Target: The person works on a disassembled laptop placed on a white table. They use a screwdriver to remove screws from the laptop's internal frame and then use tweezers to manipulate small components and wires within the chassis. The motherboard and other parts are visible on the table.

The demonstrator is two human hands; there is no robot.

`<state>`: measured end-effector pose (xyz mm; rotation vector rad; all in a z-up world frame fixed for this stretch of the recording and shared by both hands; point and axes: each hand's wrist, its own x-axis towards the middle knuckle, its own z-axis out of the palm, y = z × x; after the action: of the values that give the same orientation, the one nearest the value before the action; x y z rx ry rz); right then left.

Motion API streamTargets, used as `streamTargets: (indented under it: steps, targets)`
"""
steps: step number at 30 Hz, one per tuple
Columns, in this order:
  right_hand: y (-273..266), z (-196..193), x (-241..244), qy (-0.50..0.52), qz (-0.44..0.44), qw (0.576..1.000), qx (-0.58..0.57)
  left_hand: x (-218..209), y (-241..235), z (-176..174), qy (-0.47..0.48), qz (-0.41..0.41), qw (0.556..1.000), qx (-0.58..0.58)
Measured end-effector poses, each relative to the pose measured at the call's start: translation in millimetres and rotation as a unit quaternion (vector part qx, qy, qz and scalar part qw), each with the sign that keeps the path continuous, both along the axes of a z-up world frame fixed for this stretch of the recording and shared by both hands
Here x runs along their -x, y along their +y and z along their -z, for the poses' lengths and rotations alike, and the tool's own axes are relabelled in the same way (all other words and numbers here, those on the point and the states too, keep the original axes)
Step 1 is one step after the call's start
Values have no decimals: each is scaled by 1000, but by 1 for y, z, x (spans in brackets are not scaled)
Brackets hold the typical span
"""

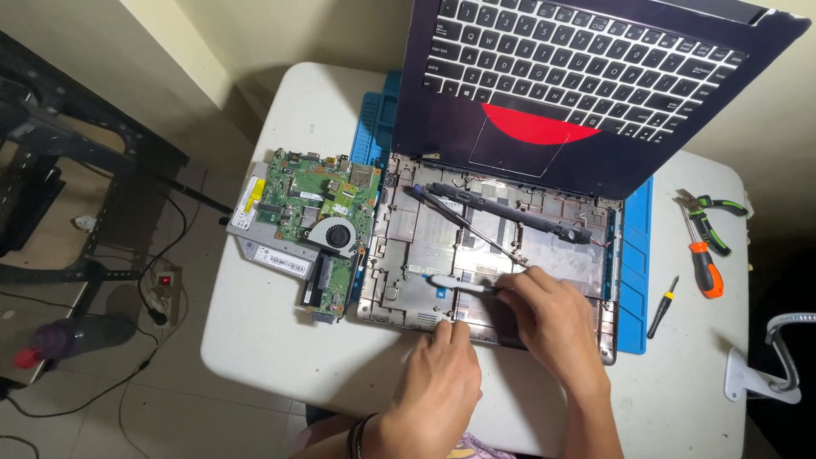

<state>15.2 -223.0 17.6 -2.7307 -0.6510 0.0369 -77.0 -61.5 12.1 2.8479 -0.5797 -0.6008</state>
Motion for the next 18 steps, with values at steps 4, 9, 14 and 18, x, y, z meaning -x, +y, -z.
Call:
streamTargets:
  steps: [4,9,14,18]
  targets:
    - [19,4,-3,33,-96,995,-9,-2,-2,-2,-30,-2,999,-27]
    - [26,-4,-6,18,-73,996,-54,-2,-2,-3,-22,22,999,-35]
    - [42,2,-12,7,-89,995,-31,-3,-2,-1,-19,17,1000,-18]
    - [42,-4,-13,29,-106,992,-63,-4,0,1,-5,11,1000,-6]
